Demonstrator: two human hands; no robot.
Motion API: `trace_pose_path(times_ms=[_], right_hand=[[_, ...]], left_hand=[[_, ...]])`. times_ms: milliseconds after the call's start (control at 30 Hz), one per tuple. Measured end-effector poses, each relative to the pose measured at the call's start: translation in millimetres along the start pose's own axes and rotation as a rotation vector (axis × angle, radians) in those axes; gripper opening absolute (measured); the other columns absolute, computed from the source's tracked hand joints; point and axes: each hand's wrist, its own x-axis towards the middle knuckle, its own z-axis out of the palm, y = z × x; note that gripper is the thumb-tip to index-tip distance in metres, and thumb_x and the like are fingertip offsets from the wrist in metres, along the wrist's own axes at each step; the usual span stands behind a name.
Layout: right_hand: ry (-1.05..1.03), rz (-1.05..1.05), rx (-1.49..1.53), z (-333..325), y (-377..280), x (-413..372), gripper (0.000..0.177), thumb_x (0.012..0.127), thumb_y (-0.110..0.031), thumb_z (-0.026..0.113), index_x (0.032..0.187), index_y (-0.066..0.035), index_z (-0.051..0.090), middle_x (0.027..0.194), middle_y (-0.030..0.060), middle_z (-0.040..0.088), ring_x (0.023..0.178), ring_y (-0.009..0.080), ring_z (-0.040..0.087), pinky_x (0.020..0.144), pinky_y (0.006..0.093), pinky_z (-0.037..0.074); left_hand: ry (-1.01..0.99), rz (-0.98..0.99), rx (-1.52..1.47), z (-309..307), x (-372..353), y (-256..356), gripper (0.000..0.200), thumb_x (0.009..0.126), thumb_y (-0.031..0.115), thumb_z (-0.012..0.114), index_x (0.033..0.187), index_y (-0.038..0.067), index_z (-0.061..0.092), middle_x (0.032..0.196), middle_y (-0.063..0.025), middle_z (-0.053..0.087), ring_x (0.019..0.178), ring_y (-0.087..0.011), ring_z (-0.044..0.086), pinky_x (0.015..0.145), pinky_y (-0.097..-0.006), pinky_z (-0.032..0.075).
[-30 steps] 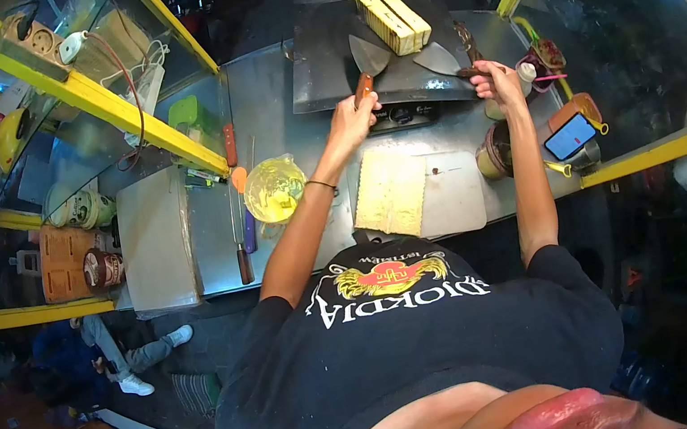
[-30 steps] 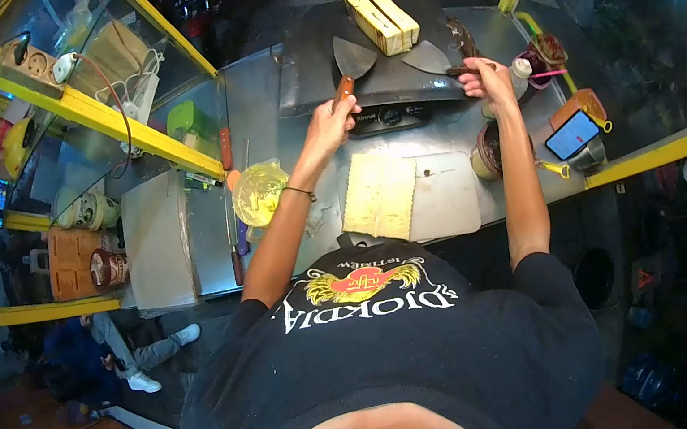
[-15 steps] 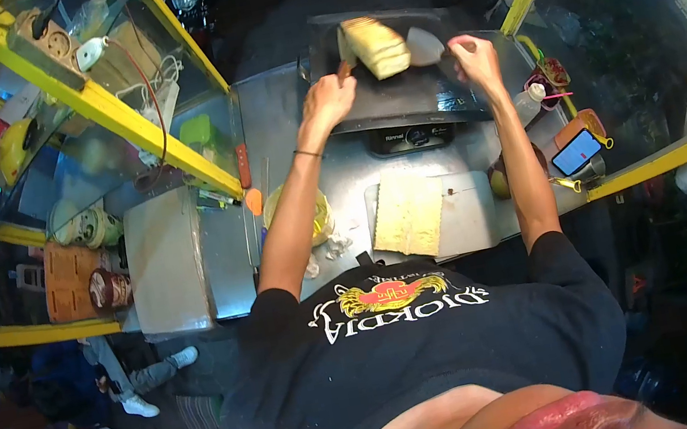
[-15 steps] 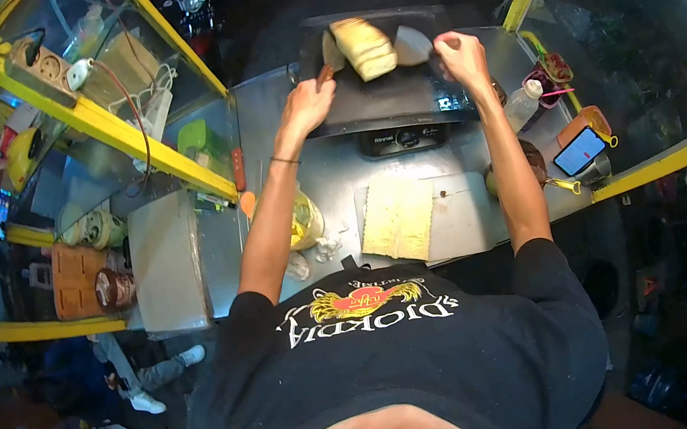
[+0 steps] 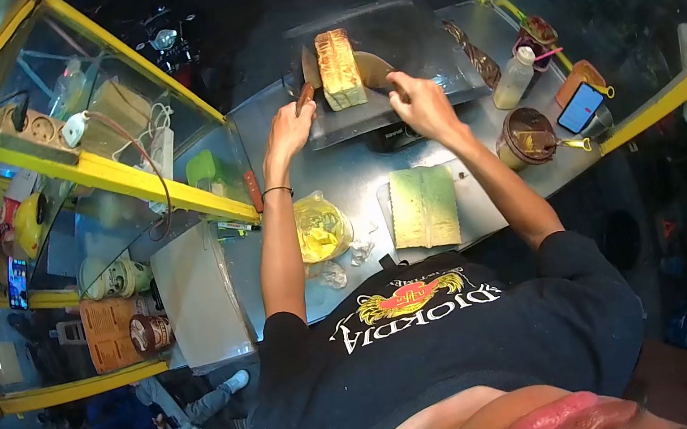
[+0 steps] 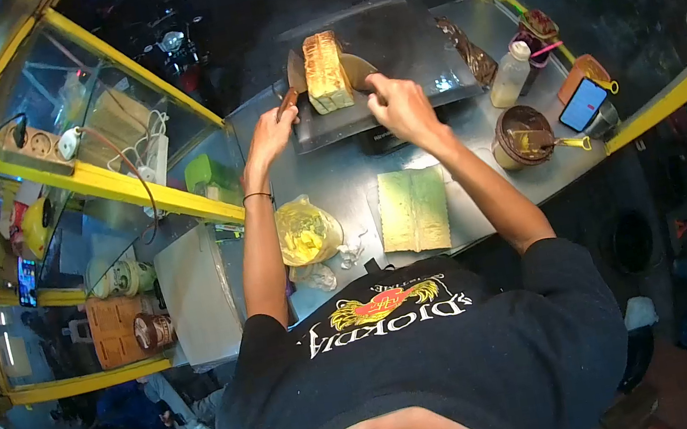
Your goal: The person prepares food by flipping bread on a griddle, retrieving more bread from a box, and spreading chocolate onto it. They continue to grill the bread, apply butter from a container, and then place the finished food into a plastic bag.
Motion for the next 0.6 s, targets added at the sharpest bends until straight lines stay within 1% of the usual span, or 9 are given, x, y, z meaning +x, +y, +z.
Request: trace_pose_path(times_ms=[100,167,233,300,367,433,500,567,600], right_hand=[[0.039,0.029,0.000,11,-7,-4,0.022,0.086,-0.015,0.059,0.104,-0.002,0.061,0.082,0.0219,0.066,0.079,0.0398,0.064,0.071,0.0479,0.050],[0.097,0.044,0.017,16,4,8,0.022,0.087,-0.017,0.058,0.103,-0.002,0.060,0.083,0.0229,0.066,0.081,0.0421,0.064,0.071,0.0492,0.050],[0.144,0.070,-0.031,18,25,18,0.027,0.087,-0.020,0.061,0.107,-0.002,0.061,0.078,0.0198,0.067,0.076,0.0384,0.065,0.068,0.0454,0.051],[0.080,0.147,-0.012,3,29,18,0.027,0.087,-0.021,0.058,0.105,0.000,0.061,0.087,0.0245,0.067,0.084,0.0421,0.065,0.074,0.0500,0.051],[0.125,0.127,-0.071,-2,29,9,0.027,0.087,-0.021,0.059,0.103,0.001,0.060,0.086,0.0250,0.066,0.083,0.0428,0.065,0.073,0.0504,0.051],[0.103,0.156,-0.097,-7,14,-2,0.030,0.087,-0.021,0.060,0.106,0.002,0.060,0.083,0.0232,0.067,0.081,0.0406,0.065,0.072,0.0482,0.051],[0.080,0.186,-0.134,-11,6,-10,0.033,0.086,-0.021,0.060,0.108,0.003,0.060,0.081,0.0215,0.067,0.078,0.0384,0.066,0.071,0.0461,0.051],[0.090,0.170,-0.018,-9,8,-8,0.026,0.087,-0.018,0.060,0.106,0.000,0.062,0.078,0.0186,0.068,0.069,0.0328,0.067,0.067,0.0409,0.052],[0.070,0.179,0.086,-9,19,1,0.024,0.087,-0.016,0.061,0.105,-0.001,0.062,0.076,0.0144,0.068,0.065,0.0259,0.066,0.063,0.0366,0.052]], left_hand=[[-0.002,0.048,-0.001,17,28,-12,0.048,0.089,0.045,0.052,0.084,-0.001,0.065,0.081,-0.0233,0.066,0.083,-0.0371,0.065,0.076,-0.0426,0.048],[0.011,0.172,-0.020,25,58,-9,0.049,0.089,0.046,0.052,0.083,-0.001,0.065,0.080,-0.0228,0.066,0.082,-0.0344,0.066,0.075,-0.0413,0.048],[-0.099,0.073,-0.100,32,92,-5,0.049,0.090,0.046,0.052,0.084,-0.001,0.066,0.081,-0.0221,0.067,0.083,-0.0326,0.066,0.075,-0.0401,0.048],[-0.076,0.161,-0.027,41,109,3,0.049,0.091,0.045,0.050,0.084,-0.001,0.066,0.077,-0.0182,0.067,0.079,-0.0280,0.065,0.073,-0.0391,0.048],[-0.068,0.386,-0.028,51,120,11,0.048,0.093,0.047,0.052,0.086,0.001,0.064,0.061,-0.0018,0.052,0.055,-0.0126,0.050,0.052,-0.0304,0.039],[-0.107,0.410,-0.014,44,109,24,0.049,0.093,0.047,0.052,0.086,0.000,0.064,0.062,-0.0028,0.053,0.057,-0.0136,0.051,0.054,-0.0318,0.040],[-0.105,0.208,-0.194,41,96,29,0.051,0.092,0.048,0.051,0.085,-0.001,0.065,0.061,-0.0049,0.053,0.059,-0.0162,0.052,0.057,-0.0342,0.041],[0.202,0.371,-0.114,42,81,17,0.054,0.091,0.051,0.050,0.084,0.000,0.068,0.057,-0.0053,0.050,0.056,-0.0156,0.050,0.055,-0.0340,0.039],[0.192,0.258,-0.110,31,67,19,0.053,0.092,0.050,0.050,0.084,0.000,0.067,0.063,-0.0111,0.057,0.062,-0.0213,0.056,0.060,-0.0365,0.042]])
